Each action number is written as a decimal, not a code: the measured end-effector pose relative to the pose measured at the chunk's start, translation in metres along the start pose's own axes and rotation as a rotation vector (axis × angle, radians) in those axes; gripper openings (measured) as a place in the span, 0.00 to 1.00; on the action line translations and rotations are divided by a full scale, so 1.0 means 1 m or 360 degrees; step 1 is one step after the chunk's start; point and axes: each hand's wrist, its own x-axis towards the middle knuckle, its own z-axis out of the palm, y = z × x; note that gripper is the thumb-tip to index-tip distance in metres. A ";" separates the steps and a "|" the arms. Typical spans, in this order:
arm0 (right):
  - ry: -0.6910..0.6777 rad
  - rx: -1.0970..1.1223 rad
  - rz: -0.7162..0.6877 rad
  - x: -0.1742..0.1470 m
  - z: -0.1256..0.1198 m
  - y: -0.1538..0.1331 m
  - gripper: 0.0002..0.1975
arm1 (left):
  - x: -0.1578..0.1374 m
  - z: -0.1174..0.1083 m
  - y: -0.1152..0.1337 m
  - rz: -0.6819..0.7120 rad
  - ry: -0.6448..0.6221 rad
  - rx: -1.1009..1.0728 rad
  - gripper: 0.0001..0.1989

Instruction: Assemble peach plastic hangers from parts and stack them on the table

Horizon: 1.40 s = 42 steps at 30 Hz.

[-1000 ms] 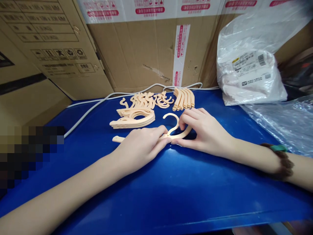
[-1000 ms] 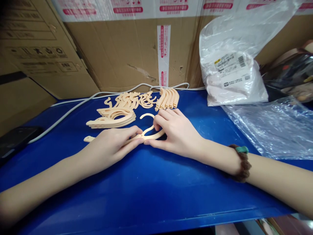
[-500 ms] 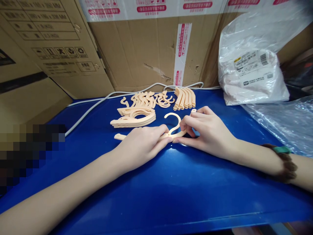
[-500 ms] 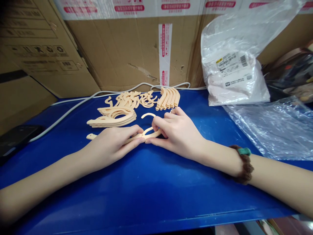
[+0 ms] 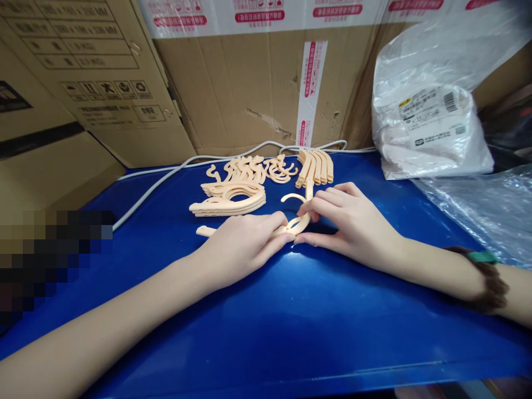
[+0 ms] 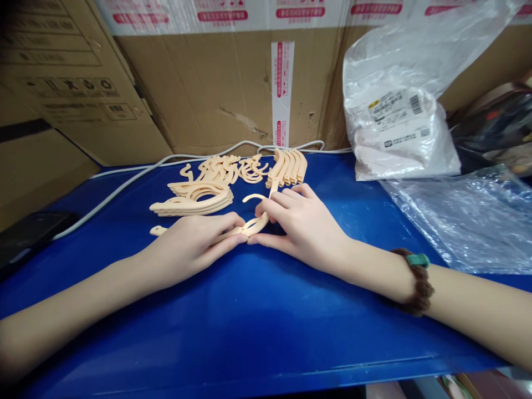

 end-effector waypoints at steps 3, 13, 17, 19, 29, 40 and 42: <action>0.0009 -0.0007 -0.0008 -0.001 0.000 0.000 0.18 | 0.001 0.000 0.000 0.0003 -0.0002 0.0000 0.16; -0.0009 0.0009 -0.0004 -0.001 0.000 0.000 0.19 | 0.001 0.000 0.001 0.0014 0.0005 0.0002 0.16; -0.0068 0.0022 0.0013 0.000 0.000 -0.001 0.19 | 0.001 0.000 0.001 0.0024 0.0003 0.0035 0.16; -0.0093 0.0057 0.0027 0.000 -0.001 -0.001 0.19 | 0.001 0.000 0.001 0.0027 0.0001 0.0047 0.16; -0.0093 0.0567 0.0336 0.004 -0.003 0.001 0.09 | -0.001 0.000 0.005 0.0203 0.0065 0.0095 0.11; 0.0093 0.0763 0.0696 0.005 0.005 0.016 0.03 | -0.005 0.002 0.010 0.0385 0.0024 0.0239 0.12; 0.0121 0.0714 0.0660 0.004 0.006 0.018 0.05 | -0.005 0.002 0.010 0.0383 0.0037 0.0232 0.12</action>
